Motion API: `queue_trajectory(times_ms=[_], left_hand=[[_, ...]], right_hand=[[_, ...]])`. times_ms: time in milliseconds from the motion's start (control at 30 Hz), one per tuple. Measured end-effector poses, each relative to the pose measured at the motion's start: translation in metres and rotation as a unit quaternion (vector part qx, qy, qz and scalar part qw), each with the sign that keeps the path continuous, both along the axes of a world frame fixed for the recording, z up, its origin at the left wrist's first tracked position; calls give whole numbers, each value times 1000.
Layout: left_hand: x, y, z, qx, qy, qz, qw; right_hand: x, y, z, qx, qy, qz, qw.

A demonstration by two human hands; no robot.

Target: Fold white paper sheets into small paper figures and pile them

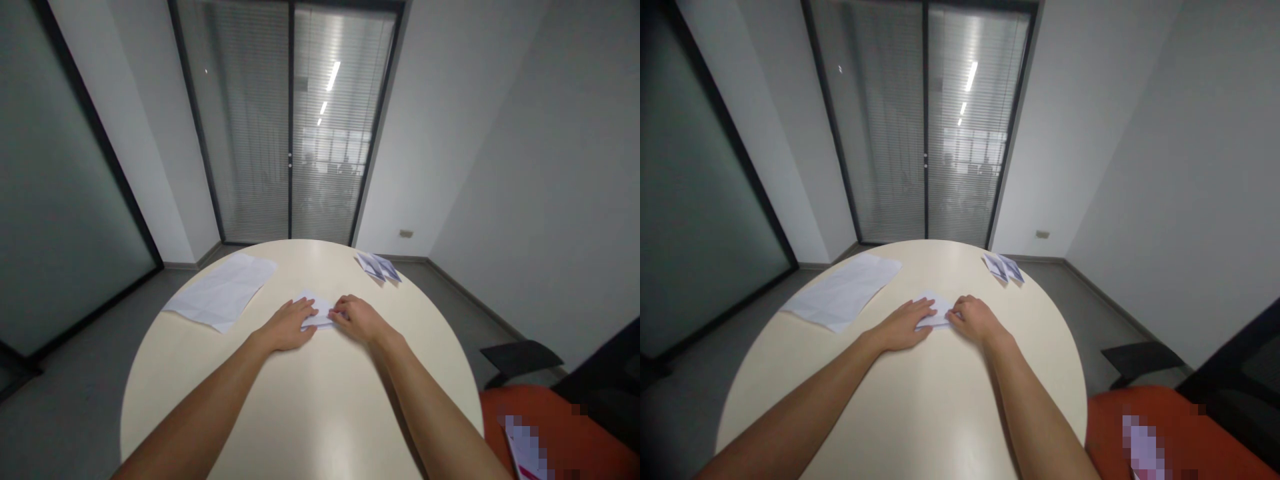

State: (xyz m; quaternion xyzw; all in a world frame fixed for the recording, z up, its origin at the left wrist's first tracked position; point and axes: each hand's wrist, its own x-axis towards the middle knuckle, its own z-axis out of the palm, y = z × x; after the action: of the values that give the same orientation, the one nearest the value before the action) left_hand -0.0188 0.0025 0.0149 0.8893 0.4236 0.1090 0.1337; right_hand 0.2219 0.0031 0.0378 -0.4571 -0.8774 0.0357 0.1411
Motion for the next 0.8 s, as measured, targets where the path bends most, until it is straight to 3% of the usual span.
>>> queue_trajectory(times_ms=[200, 800], left_hand=[[-1, 2, -2, 3, 1, -4, 1000], [-1, 2, -2, 3, 6, -3, 1000]], right_hand=[[3, 0, -3, -23, 18, 40, 999], [8, 6, -7, -37, 34, 17, 999]])
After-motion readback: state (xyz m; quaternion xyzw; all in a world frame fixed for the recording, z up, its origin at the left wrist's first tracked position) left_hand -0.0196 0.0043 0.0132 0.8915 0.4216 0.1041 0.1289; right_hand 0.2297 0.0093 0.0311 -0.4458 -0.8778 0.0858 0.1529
